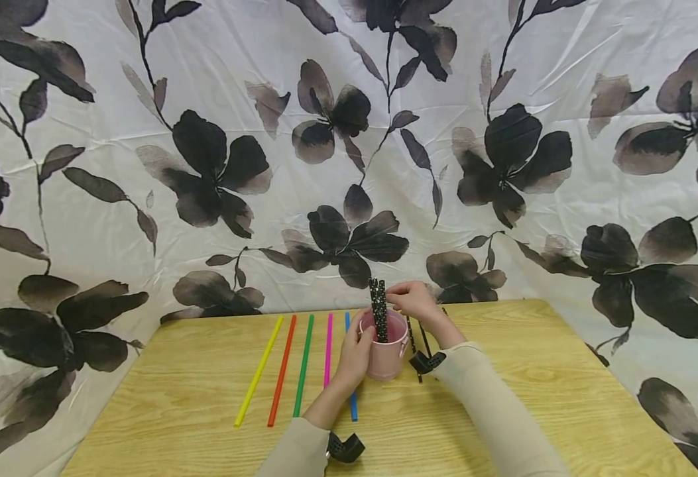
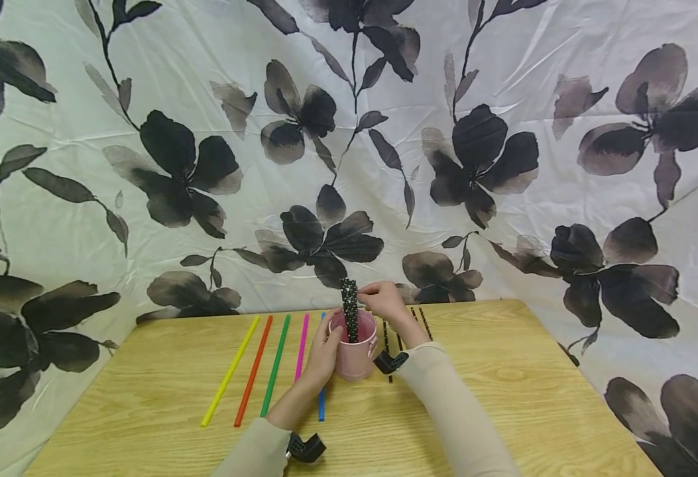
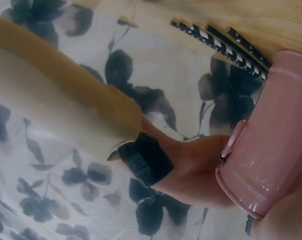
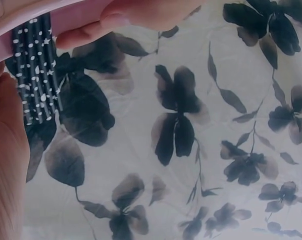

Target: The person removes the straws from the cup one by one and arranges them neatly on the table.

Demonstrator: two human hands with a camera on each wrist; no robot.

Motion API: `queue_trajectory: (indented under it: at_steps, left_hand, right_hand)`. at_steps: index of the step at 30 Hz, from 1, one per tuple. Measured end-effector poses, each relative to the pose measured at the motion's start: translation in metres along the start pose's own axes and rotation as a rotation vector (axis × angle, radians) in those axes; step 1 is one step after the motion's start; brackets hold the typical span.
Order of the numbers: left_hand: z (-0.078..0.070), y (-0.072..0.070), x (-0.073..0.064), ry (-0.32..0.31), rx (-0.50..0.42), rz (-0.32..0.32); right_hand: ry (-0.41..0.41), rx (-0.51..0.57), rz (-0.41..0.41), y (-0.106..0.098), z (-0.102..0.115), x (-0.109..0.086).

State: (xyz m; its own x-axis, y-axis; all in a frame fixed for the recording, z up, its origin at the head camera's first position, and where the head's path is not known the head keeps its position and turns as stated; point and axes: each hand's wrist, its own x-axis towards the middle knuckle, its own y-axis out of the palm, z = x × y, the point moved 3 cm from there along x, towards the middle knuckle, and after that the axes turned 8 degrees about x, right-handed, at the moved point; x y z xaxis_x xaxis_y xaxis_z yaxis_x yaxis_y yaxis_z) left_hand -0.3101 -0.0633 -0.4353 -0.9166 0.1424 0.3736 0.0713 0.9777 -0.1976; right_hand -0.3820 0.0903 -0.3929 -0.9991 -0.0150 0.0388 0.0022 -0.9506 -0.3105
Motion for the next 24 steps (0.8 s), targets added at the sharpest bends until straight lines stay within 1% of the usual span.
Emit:
queue_trajectory:
  at_steps: [5, 11, 16, 20, 24]
  left_hand:
    - [0.0, 0.001, 0.0, 0.007, -0.014, 0.003]
    - [0.0, 0.001, 0.0, -0.004, -0.022, 0.005]
    - [-0.001, 0.001, -0.001, -0.004, -0.014, 0.008]
    - [-0.001, 0.0, -0.002, -0.011, -0.005, 0.005]
    - [-0.002, 0.0, -0.002, -0.013, 0.003, 0.007]
  right_hand:
    - [-0.02, -0.015, -0.022, 0.002, 0.001, -0.004]
    - [-0.083, -0.033, -0.003, 0.002, 0.005, -0.012]
    - [-0.114, 0.0, 0.019, 0.003, 0.006, -0.016]
    - [-0.126, 0.029, 0.013, 0.007, 0.006, -0.017]
    - [-0.153, 0.03, -0.005, 0.009, 0.007, -0.016]
